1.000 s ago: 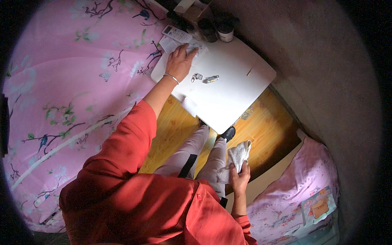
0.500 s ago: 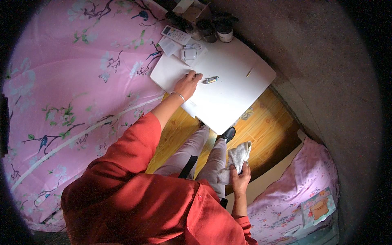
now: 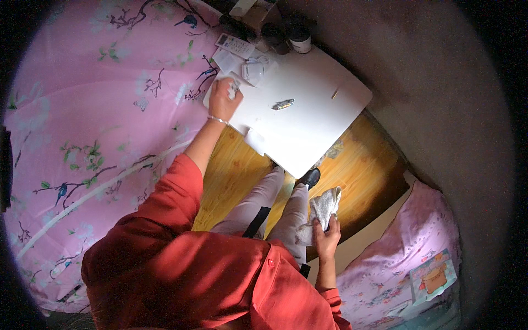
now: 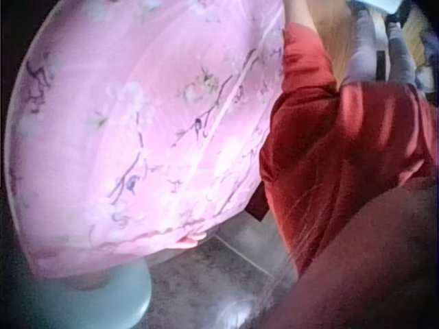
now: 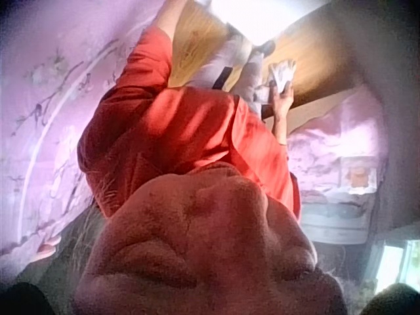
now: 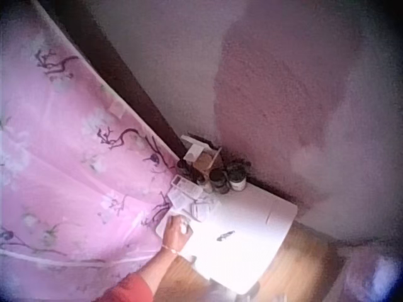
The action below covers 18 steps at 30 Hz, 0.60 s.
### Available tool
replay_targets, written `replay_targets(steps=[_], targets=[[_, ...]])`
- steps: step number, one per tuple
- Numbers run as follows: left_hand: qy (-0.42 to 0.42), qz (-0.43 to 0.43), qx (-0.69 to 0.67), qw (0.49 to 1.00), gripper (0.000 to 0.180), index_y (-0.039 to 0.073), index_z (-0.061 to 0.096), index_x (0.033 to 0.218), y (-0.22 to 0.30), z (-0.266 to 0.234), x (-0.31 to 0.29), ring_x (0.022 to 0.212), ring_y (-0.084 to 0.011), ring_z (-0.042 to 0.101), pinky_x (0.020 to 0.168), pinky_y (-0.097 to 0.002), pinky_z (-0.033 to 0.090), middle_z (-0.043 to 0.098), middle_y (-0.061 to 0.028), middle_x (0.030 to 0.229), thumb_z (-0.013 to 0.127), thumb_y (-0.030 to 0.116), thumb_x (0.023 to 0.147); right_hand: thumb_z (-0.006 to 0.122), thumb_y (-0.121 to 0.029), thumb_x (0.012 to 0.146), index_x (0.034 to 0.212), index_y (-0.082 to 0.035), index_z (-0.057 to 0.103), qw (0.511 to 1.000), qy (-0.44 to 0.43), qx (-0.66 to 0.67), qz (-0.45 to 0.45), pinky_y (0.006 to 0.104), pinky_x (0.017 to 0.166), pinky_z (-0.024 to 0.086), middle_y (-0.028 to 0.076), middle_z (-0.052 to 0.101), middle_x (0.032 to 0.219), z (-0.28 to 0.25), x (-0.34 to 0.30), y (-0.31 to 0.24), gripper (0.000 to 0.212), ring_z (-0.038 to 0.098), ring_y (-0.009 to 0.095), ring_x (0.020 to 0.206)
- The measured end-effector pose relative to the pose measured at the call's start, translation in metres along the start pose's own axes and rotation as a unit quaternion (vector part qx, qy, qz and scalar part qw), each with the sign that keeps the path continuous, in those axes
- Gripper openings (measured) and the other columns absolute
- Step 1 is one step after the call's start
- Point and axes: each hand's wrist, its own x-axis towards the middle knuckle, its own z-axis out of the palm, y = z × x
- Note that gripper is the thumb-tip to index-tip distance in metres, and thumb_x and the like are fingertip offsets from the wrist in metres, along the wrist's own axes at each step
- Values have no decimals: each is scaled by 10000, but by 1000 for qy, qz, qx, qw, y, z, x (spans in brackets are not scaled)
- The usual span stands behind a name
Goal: The person cleans a white nightstand using a cloth. They wipe the top surface, move items like a remote and papers, and then squat to wipe the sides of the nightstand.
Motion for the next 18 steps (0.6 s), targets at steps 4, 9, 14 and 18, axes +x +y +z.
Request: replay_targets(steps=[4, 9, 14, 18], targets=[[12, 20, 4, 1000, 368, 48, 543, 1011, -2, -1, 46, 831, -330, 526, 725, -392, 460, 537, -166, 868, 658, 132, 671, 656, -126, 743, 1082, 50, 544, 1000, -10, -16, -12, 328, 795, 441, 166, 566, 937, 1, 1, 1, 398, 564, 262, 862], [14, 28, -12, 999, 347, 59, 557, 1018, 23, -9, 41, 900, -328, 534, 763, -392, 462, 552, -151, 944, 654, 160, 700, 675, -153, 737, 1106, 99, 516, 999, -5, -27, -30, 353, 791, 448, 221, 554, 945, 1, 1, 3, 474, 570, 319, 868], [-114, 94, -72, 986, 304, 99, 585, 1012, 26, -24, -47, 919, -292, 549, 772, -376, 483, 560, -107, 998, 596, 96, 708, 672, -142, 742, 1103, 101, 515, 1000, -2, -2, 0, 341, 801, 444, 220, 555, 963, -1, 0, 9, 463, 569, 309, 892], [-323, 222, 14, 920, 473, 139, 546, 1151, 33, -38, -92, 1133, -266, 441, 955, -408, 342, 519, -91, 1120, 552, 48, 686, 672, -134, 741, 1089, 97, 520, 1000, 8, 4, 5, 344, 805, 442, 217, 557, 965, 2, 1, 1, 445, 569, 312, 895]])
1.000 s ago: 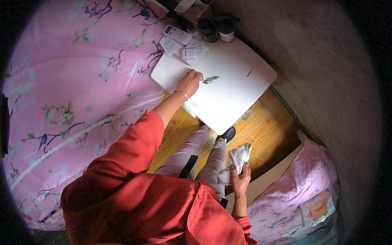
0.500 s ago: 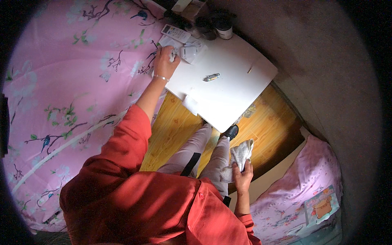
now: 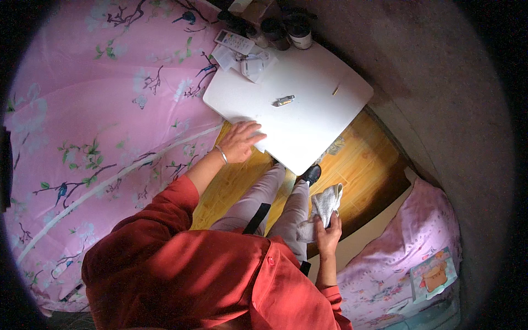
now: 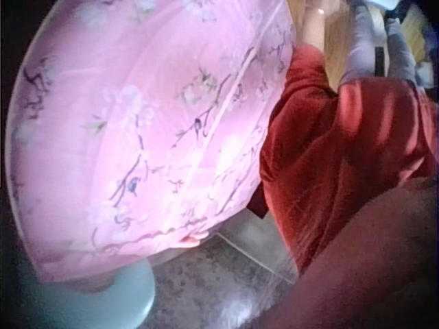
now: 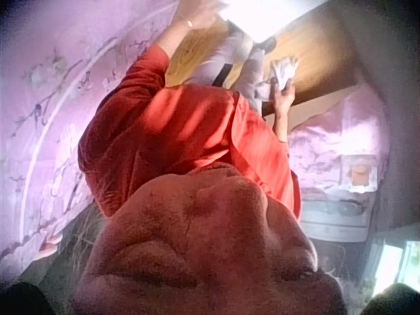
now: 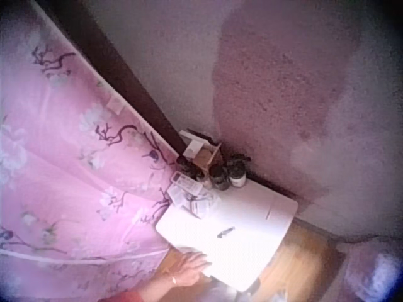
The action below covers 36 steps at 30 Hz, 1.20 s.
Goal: The person cleans a white nightstand using a cloth. They wipe the top surface, move items like a remote and papers, and then squat to wipe the sides of the nightstand.
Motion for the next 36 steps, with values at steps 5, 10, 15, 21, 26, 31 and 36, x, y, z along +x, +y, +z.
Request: replay_targets(steps=[5, 10, 15, 21, 26, 31, 36], targets=[[-59, -2, 54, 997, 548, 149, 489, 1223, -9, 27, 0, 1205, -261, 384, 1004, -406, 289, 467, -93, 1241, 613, 123, 689, 678, -141, 738, 1085, 91, 524, 1000, -18, -16, -15, 352, 799, 443, 218, 560, 947, -1, 1, -4, 445, 570, 314, 885], [201, -194, -127, 952, 563, 80, 480, 1198, -15, 4, 8, 1038, -310, 506, 889, -391, 404, 540, -132, 1094, 688, 159, 681, 686, -154, 735, 1080, 90, 528, 999, -10, -22, -22, 356, 786, 445, 216, 558, 921, -1, 1, 1, 451, 568, 324, 861], [337, -245, -183, 891, 572, 23, 478, 1155, -44, -52, 59, 964, -330, 531, 835, -380, 435, 559, -168, 1038, 730, 169, 662, 689, -159, 736, 1083, 88, 528, 999, -3, -21, -27, 352, 777, 447, 206, 558, 910, 0, 1, 1, 455, 568, 312, 849], [292, -173, -15, 941, 561, 44, 498, 1161, -78, -76, 121, 1051, -340, 494, 929, -401, 375, 549, -171, 1107, 726, 236, 686, 679, -145, 737, 1092, 68, 535, 999, -26, 3, -24, 352, 783, 443, 200, 557, 925, 3, 3, -9, 438, 566, 306, 854], [369, -119, 74, 919, 524, 83, 510, 1186, -68, -66, 128, 1076, -305, 466, 924, -422, 354, 553, -118, 1094, 687, 225, 714, 678, -144, 734, 1100, 61, 534, 1000, -18, -7, -13, 355, 788, 442, 208, 555, 938, 5, -2, 4, 443, 563, 321, 867], [138, -34, 67, 988, 358, 99, 568, 1084, -19, -21, 104, 978, -234, 478, 830, -370, 391, 544, -58, 995, 633, 211, 751, 680, -147, 732, 1098, 64, 533, 999, -4, -32, -20, 358, 782, 445, 210, 555, 937, 2, -6, 11, 447, 562, 329, 862], [38, -159, 59, 985, 297, 75, 570, 985, 8, 21, 120, 976, -244, 490, 837, -378, 421, 548, -72, 975, 643, 217, 735, 680, -141, 730, 1081, 66, 538, 1000, -3, -16, -26, 353, 774, 447, 200, 556, 922, 1, -6, 2, 432, 562, 316, 842]])
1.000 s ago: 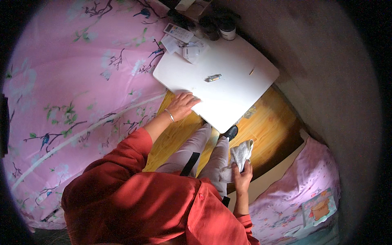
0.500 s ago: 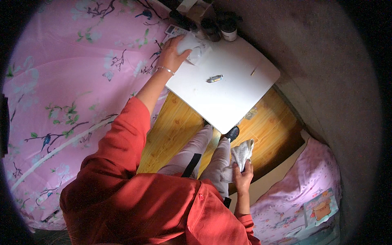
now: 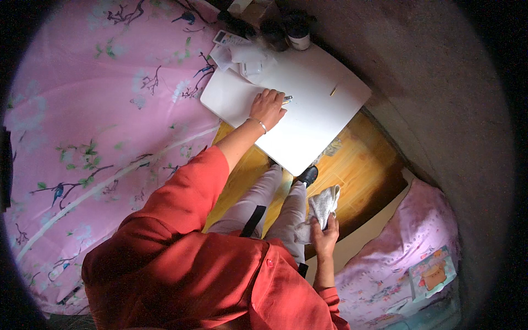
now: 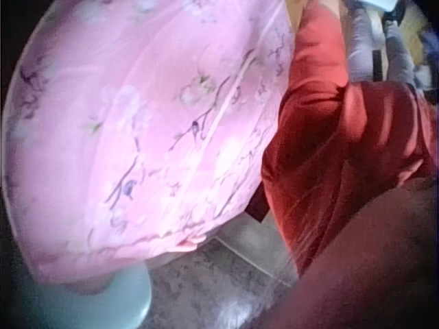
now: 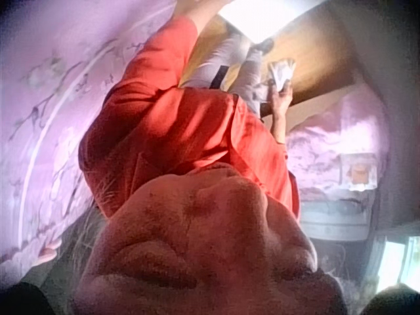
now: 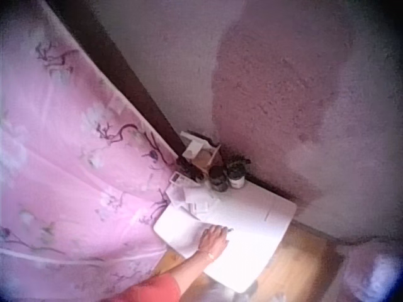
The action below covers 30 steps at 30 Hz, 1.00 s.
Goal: The person cleans a white nightstand using a cloth. They wipe the top surface, move items like a remote and papers, and then squat to wipe the sides of the nightstand.
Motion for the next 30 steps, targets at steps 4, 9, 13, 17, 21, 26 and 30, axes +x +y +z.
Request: replay_targets(steps=[4, 9, 13, 17, 21, 26, 30], targets=[[-12, -64, -68, 996, 206, 45, 574, 881, -7, 34, 13, 959, -283, 515, 837, -387, 431, 586, -124, 930, 630, 168, 725, 682, -136, 726, 1061, 63, 545, 1000, -2, 0, -10, 346, 769, 448, 188, 557, 908, -3, -1, -1, 413, 563, 299, 825], [-101, -214, -474, 848, 210, 30, 608, 853, -22, 25, -11, 752, -138, 565, 654, -277, 471, 602, -49, 813, 657, 208, 752, 664, -117, 759, 1095, 53, 538, 994, -34, 101, -16, 316, 760, 445, 121, 578, 925, -9, 7, -30, 396, 549, 205, 818], [-76, -315, -671, 668, 262, 29, 572, 1019, -34, -2, -95, 748, -96, 548, 613, -239, 472, 579, -25, 864, 626, 176, 809, 640, -114, 799, 1190, 24, 498, 948, -130, 283, 58, 252, 785, 430, 53, 585, 957, -19, 32, -112, 438, 530, 128, 841], [-59, -366, -751, 546, 156, 42, 549, 938, -31, -21, -197, 768, -146, 566, 634, -292, 477, 564, -50, 849, 521, 175, 862, 603, -179, 806, 1120, 24, 543, 967, -161, 198, -1, 261, 760, 427, 52, 592, 971, 7, 97, -135, 379, 524, 125, 841], [-36, -332, -799, 500, 88, 52, 501, 840, -21, -35, -265, 696, -156, 551, 587, -292, 453, 537, -62, 756, 456, 125, 821, 587, -211, 802, 1056, 26, 554, 978, -76, 101, -167, 306, 721, 432, 91, 568, 850, 59, 168, -136, 349, 519, 174, 768], [-46, -316, -771, 552, 77, 45, 473, 803, -15, -6, -326, 528, -137, 484, 493, -254, 392, 482, -42, 635, 481, 99, 748, 621, -255, 729, 1209, 33, 462, 966, 22, -110, -234, 414, 868, 426, 253, 433, 1094, 126, 221, -131, 581, 510, 401, 962], [-113, -350, -778, 509, 90, 42, 462, 804, 0, 18, -349, 503, -134, 465, 472, -253, 375, 464, -38, 626, 487, 111, 751, 653, -248, 687, 1269, 22, 406, 952, 80, -172, -239, 426, 876, 430, 260, 401, 1147, 155, 214, -144, 687, 500, 427, 982]])
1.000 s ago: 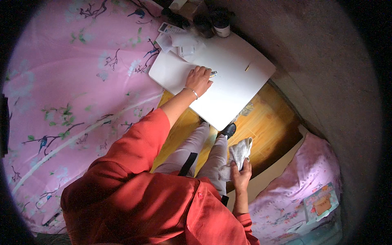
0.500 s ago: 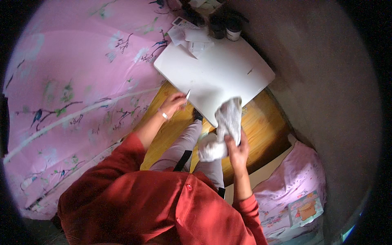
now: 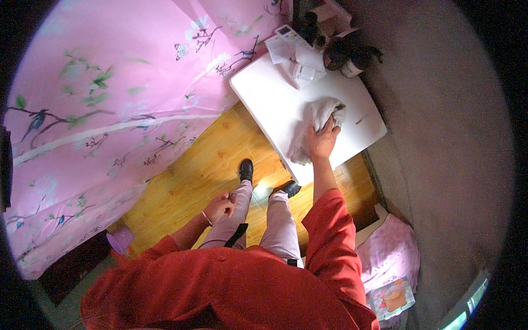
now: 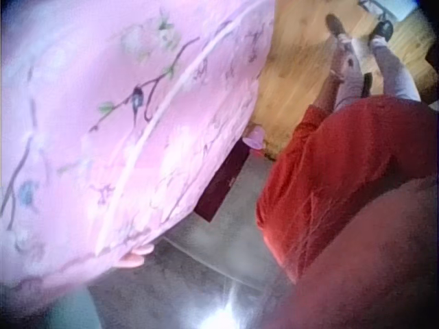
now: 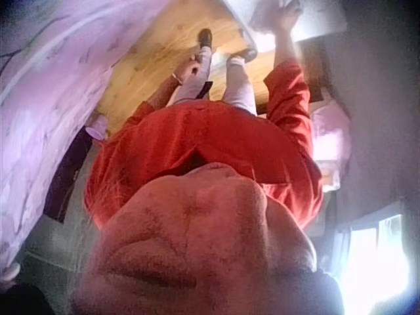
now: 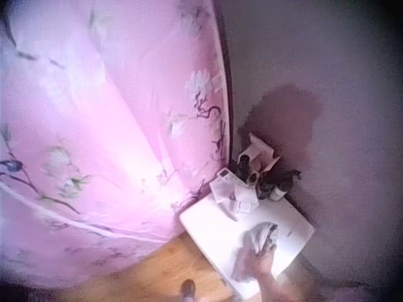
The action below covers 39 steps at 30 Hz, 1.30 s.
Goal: The person cleans a white nightstand using a cloth. They wipe the top surface, move items like a remote and papers, and then squat to wipe the sides of the nightstand.
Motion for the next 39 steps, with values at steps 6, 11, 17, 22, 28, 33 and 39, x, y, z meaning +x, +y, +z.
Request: replay_targets(steps=[6, 11, 17, 22, 28, 33, 39], targets=[[5, 52, 134, 990, 68, 41, 479, 779, -22, -39, -18, 484, -114, 454, 465, -246, 357, 462, -14, 601, 502, 102, 759, 673, -284, 678, 1202, 9, 478, 995, -80, 7, -64, 426, 902, 416, 305, 430, 1205, 50, -32, -29, 631, 491, 425, 1042], [25, -36, 27, 999, 68, 45, 476, 732, -31, -80, -31, 490, -120, 469, 470, -252, 365, 472, -21, 606, 511, 99, 755, 682, -274, 655, 1171, -24, 525, 919, -366, 101, -108, 405, 888, 425, 255, 552, 1067, 83, -79, -114, 595, 525, 393, 1006], [62, -19, -90, 994, 51, 50, 480, 717, -39, -96, -36, 478, -130, 461, 461, -258, 394, 479, -35, 578, 514, 88, 722, 684, -143, 682, 1115, 3, 532, 951, -222, 213, -31, 383, 848, 439, 186, 565, 1004, 2, -107, -101, 482, 545, 306, 951], [45, -24, -39, 998, 48, 53, 479, 702, -56, -104, -40, 454, -131, 446, 438, -259, 383, 468, -31, 562, 509, 88, 716, 646, -209, 730, 1221, 61, 427, 994, -77, -75, 21, 436, 869, 440, 290, 417, 1161, -12, -51, 9, 602, 502, 429, 1010], [72, -39, -19, 996, 54, 55, 472, 692, -51, -109, -44, 449, -133, 448, 421, -263, 370, 456, -30, 545, 503, 93, 712, 660, -230, 709, 1188, 47, 474, 982, -88, -78, -151, 424, 912, 417, 313, 459, 1178, 88, -46, -61, 583, 471, 445, 1068], [57, -45, -37, 997, 68, 49, 465, 657, -47, -114, -41, 471, -146, 457, 447, -269, 372, 462, -43, 547, 508, 91, 688, 636, -178, 696, 1202, 35, 464, 978, -171, 71, -99, 433, 891, 416, 275, 501, 1109, 68, -62, -112, 575, 484, 437, 1041], [115, -72, -95, 986, 38, 63, 467, 670, -55, -113, -36, 436, -136, 433, 416, -267, 369, 446, -27, 542, 497, 68, 693, 639, -144, 678, 1130, 85, 460, 994, -85, -52, 54, 455, 845, 425, 296, 488, 1031, 17, -90, -24, 538, 493, 466, 958]])
